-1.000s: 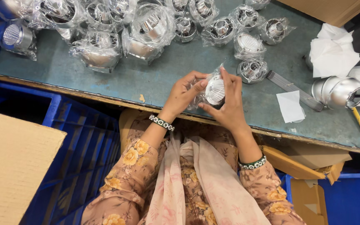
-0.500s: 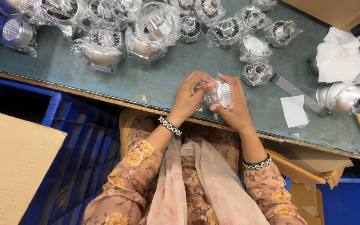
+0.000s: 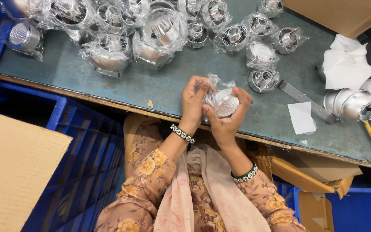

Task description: The person wraps small metal light fixtures in clear plastic bags one at a time. They pick up each fixture, place it into a bag, seal the bag, and set it aside on the table.

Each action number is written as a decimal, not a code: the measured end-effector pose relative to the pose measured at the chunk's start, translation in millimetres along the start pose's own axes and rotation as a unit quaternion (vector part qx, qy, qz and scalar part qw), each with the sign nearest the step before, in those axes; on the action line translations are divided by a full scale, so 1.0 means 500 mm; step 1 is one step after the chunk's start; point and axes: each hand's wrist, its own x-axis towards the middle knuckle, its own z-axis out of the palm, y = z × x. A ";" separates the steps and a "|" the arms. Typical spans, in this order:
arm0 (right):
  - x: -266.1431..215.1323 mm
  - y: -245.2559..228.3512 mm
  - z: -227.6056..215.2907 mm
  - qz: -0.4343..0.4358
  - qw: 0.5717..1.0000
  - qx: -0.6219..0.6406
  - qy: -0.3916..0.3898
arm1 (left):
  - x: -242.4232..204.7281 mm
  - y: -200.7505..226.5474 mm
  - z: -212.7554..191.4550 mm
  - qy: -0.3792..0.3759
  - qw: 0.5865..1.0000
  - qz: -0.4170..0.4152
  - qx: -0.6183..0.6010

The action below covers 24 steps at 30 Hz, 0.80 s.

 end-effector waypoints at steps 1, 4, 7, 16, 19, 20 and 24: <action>-0.007 0.000 -0.001 -0.015 1.000 -0.020 0.011 | -0.003 -0.002 -0.001 -0.004 1.000 -0.010 -0.009; -0.014 0.001 0.003 -0.085 0.995 -0.048 0.023 | 0.001 0.002 -0.014 -0.019 0.997 -0.055 -0.042; 0.002 0.003 0.003 -0.152 0.987 -0.032 -0.036 | 0.012 0.014 -0.034 -0.037 0.998 -0.031 -0.033; 0.070 -0.015 -0.067 0.079 0.983 0.042 -0.158 | 0.008 0.021 -0.027 -0.033 0.994 0.083 0.068; 0.061 -0.006 -0.056 0.049 0.987 0.004 -0.152 | 0.006 0.012 -0.036 -0.049 0.992 0.086 0.079; 0.060 -0.001 -0.052 0.068 0.983 0.076 -0.153 | 0.006 0.009 -0.042 -0.054 0.993 0.082 0.069; 0.059 0.017 -0.029 0.165 0.902 0.375 -0.132 | 0.023 0.002 -0.069 -0.046 0.986 -0.041 -0.157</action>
